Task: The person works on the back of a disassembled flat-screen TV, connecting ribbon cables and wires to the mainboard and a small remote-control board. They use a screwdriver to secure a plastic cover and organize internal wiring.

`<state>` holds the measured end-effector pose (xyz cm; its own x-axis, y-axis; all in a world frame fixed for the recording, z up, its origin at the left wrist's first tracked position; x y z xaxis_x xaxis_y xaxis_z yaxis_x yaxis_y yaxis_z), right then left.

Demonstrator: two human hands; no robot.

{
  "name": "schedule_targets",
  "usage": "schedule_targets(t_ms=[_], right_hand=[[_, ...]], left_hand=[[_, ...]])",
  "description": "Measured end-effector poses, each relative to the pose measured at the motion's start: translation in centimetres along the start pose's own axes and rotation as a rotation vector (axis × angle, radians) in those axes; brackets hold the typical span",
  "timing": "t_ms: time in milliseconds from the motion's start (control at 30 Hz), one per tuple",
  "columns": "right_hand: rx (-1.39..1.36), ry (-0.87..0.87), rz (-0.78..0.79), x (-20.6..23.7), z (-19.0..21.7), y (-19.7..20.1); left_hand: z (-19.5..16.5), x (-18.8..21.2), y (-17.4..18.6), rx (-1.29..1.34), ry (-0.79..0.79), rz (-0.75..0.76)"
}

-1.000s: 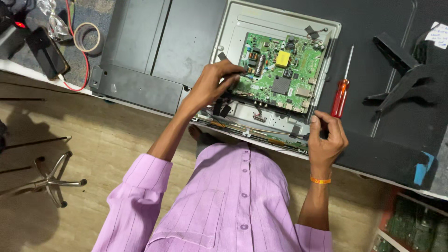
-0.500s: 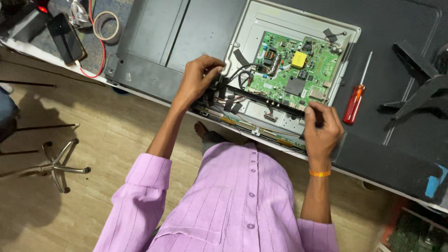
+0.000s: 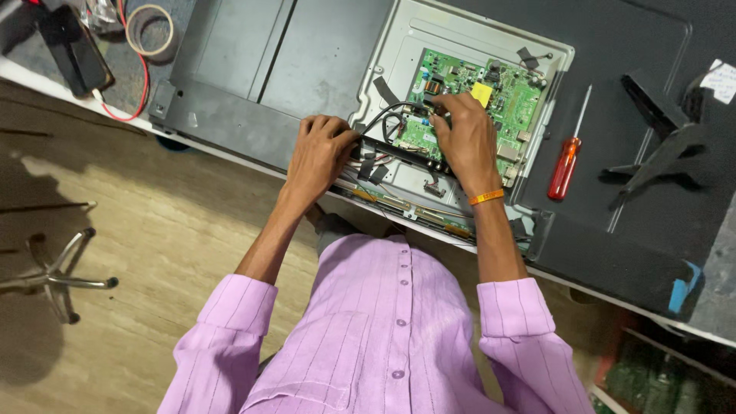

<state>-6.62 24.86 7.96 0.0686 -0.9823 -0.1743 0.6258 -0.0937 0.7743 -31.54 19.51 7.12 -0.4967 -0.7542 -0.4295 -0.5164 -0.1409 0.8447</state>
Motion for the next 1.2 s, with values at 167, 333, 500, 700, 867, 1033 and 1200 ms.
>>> schedule_targets(t_ms=[167,333,500,700,867,1033,1200], right_hand=[[0.095,-0.037,0.026,-0.3,-0.3,-0.9],[-0.159,-0.240,0.240,-0.6,-1.6,-1.4],[-0.208,-0.344,0.394,-0.5,-1.6,-1.4],[-0.188,-0.218,0.420,-0.2,-0.8,-1.4],[-0.209,-0.226,0.474,-0.2,-0.8,-0.9],[-0.241,-0.294,0.486,-0.1,-0.3,-0.9],[-0.225,-0.295,0.505,0.0,-0.2,-0.8]], left_hand=[[0.2,0.2,-0.5,-0.051,-0.020,0.007],[0.3,0.3,-0.7,-0.046,-0.005,0.011],[0.3,0.1,-0.8,-0.043,-0.008,0.019],[0.5,0.1,-1.0,-0.053,0.008,0.022],[0.6,0.2,-1.1,-0.025,0.017,0.013],[0.7,0.3,-1.3,-0.039,0.020,0.028],[0.8,0.3,-1.4,-0.035,0.018,0.044]])
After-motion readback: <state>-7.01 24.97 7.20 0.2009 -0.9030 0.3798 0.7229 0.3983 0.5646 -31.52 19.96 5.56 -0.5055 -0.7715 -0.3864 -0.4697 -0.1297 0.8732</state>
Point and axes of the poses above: each hand's wrist, its own x-axis away from the middle knuckle, its own y-axis out of the back of the hand, z = x × y, the point moved 3 cm from there along -x, towards the middle knuckle, and after that the axes turned 13 degrees about -y, right-handed, at the moved point
